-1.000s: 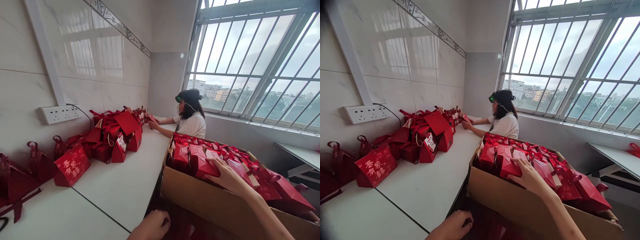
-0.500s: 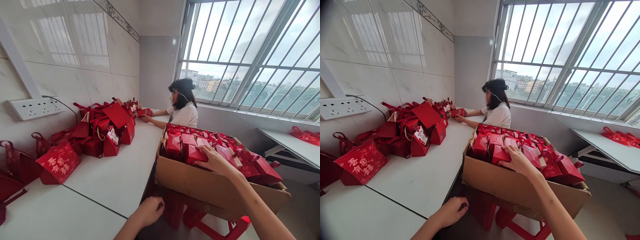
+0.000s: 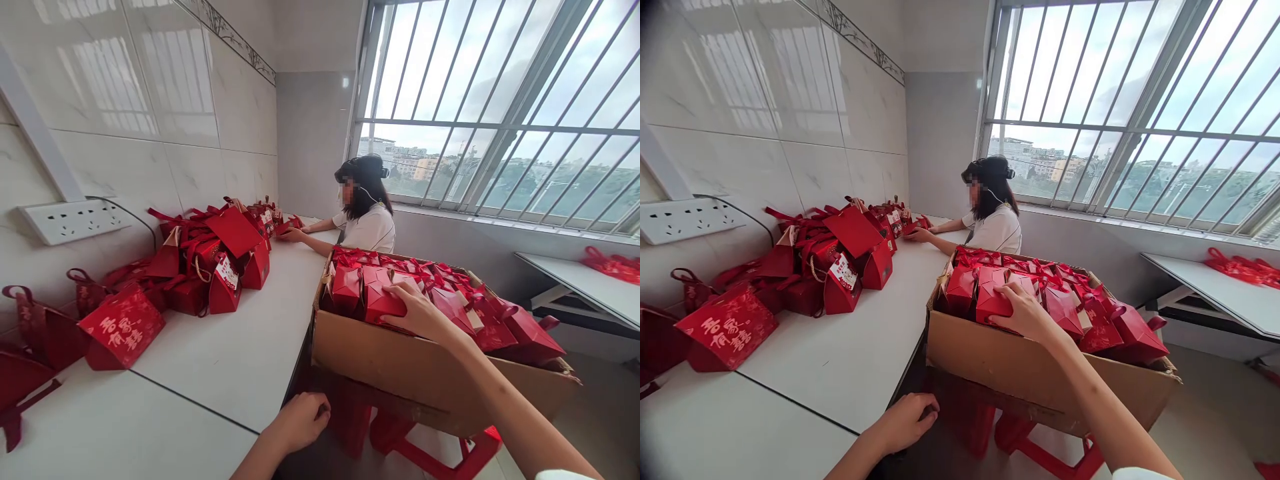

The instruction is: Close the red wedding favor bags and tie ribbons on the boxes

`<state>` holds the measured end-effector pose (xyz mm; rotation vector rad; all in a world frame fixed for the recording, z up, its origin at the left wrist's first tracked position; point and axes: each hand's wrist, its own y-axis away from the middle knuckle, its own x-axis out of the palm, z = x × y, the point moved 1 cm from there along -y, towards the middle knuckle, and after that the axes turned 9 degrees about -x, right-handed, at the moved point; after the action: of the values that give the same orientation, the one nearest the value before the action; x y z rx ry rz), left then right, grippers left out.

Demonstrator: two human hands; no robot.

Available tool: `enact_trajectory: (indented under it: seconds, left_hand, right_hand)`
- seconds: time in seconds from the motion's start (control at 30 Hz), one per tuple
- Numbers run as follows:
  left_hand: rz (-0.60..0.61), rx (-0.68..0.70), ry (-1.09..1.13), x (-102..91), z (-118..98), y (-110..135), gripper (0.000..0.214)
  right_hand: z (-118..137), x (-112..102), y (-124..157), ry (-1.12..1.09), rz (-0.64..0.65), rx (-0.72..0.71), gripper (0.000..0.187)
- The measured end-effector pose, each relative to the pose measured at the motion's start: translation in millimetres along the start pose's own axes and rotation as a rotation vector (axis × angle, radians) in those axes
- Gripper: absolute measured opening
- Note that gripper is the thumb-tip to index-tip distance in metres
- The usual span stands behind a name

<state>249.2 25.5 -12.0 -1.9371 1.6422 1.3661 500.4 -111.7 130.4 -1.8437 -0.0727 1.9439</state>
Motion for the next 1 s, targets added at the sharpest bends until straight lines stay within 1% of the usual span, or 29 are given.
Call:
enact_trajectory:
  seconds: [0.17,0.27,0.43,0.7,0.87,1.0]
  left_hand:
    - [0.004,0.001,-0.007,-1.7,-3,2,0.032]
    - [0.010,-0.001,-0.009,-3.7,-5,4,0.032]
    - [0.009,-0.010,-0.010,-5.2,-6,5,0.032]
    - [0.019,0.003,0.006,-4.2,-5,3,0.032]
    - [0.025,-0.009,0.016,-3.6,-4,3,0.032]
    - [0.031,-0.007,0.019,-3.3,-4,2,0.032]
  right_hand:
    - [2,14,6,-0.030,-0.045,-0.020,0.053]
    - [1,15,4,-0.052,-0.055,0.009,0.054]
    - [0,16,1,-0.119,-0.106,0.037,0.049]
    - [2,40,-1,-0.117,-0.044,0.022,0.052]
    - [-2,42,0,-0.118,-0.068,0.035,0.053]
    - [0,43,3,-0.065,-0.071,-0.012,0.052]
